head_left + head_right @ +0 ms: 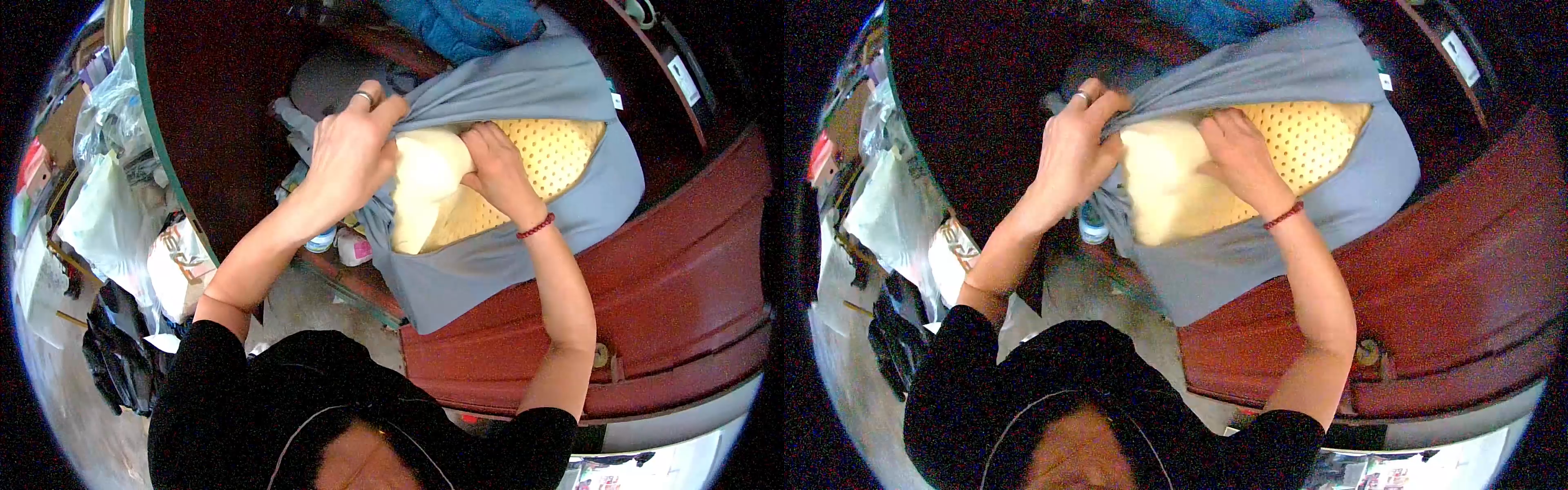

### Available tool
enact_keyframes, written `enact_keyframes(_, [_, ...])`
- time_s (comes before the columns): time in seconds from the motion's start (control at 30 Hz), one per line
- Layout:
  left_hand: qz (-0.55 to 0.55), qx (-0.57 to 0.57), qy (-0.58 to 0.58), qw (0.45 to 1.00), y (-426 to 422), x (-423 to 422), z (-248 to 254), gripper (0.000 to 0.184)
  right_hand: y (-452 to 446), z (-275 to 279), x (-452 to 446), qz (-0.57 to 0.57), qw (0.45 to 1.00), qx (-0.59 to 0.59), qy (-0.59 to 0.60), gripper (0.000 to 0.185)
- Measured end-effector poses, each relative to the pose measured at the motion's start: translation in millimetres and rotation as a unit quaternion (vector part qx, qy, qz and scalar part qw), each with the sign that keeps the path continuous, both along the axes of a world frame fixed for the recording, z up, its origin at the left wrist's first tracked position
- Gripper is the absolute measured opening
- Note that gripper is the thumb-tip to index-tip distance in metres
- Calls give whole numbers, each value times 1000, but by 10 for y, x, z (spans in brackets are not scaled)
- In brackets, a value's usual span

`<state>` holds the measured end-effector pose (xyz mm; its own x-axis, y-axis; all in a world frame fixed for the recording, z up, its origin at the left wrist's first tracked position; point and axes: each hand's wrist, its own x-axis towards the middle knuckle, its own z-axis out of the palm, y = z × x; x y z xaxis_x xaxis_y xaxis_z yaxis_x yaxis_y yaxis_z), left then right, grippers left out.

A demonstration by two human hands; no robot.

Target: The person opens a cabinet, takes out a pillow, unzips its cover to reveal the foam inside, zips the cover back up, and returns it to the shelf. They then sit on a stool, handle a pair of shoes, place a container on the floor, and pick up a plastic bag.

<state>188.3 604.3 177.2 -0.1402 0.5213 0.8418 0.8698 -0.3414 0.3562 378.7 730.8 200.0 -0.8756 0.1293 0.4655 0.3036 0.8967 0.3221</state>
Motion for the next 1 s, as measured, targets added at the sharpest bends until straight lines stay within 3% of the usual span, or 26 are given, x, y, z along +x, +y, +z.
enact_keyframes(0.2, [0, 35, 41, 999, -59, 73, 76, 28, -59, 61, 73, 14, 1000, 2, 18, 46])
enact_keyframes(0.4, [96, -60, 95, 989, -143, 97, 105, 27, -169, 155, 57, 15, 1000, -2, 23, 44])
enact_keyframes(0.47, [106, -7, 158, 982, -160, 52, 41, 29, -198, 157, 32, 15, 1000, -5, 26, 44])
enact_keyframes(0.6, [82, 46, 143, 985, -176, 110, 22, 26, -175, 132, -34, 14, 1000, 10, 25, 45])
enact_keyframes(0.77, [85, 66, 137, 985, -139, 113, 156, 20, -290, 214, -54, 21, 999, 36, 26, 43])
enact_keyframes(0.83, [147, 94, 188, 967, -69, 76, 195, 19, -311, 215, -62, 34, 998, 37, 26, 42])
enact_keyframes(1.0, [94, 78, 181, 976, -21, 116, 213, 21, -231, 186, -95, 26, 999, 41, 15, 41])
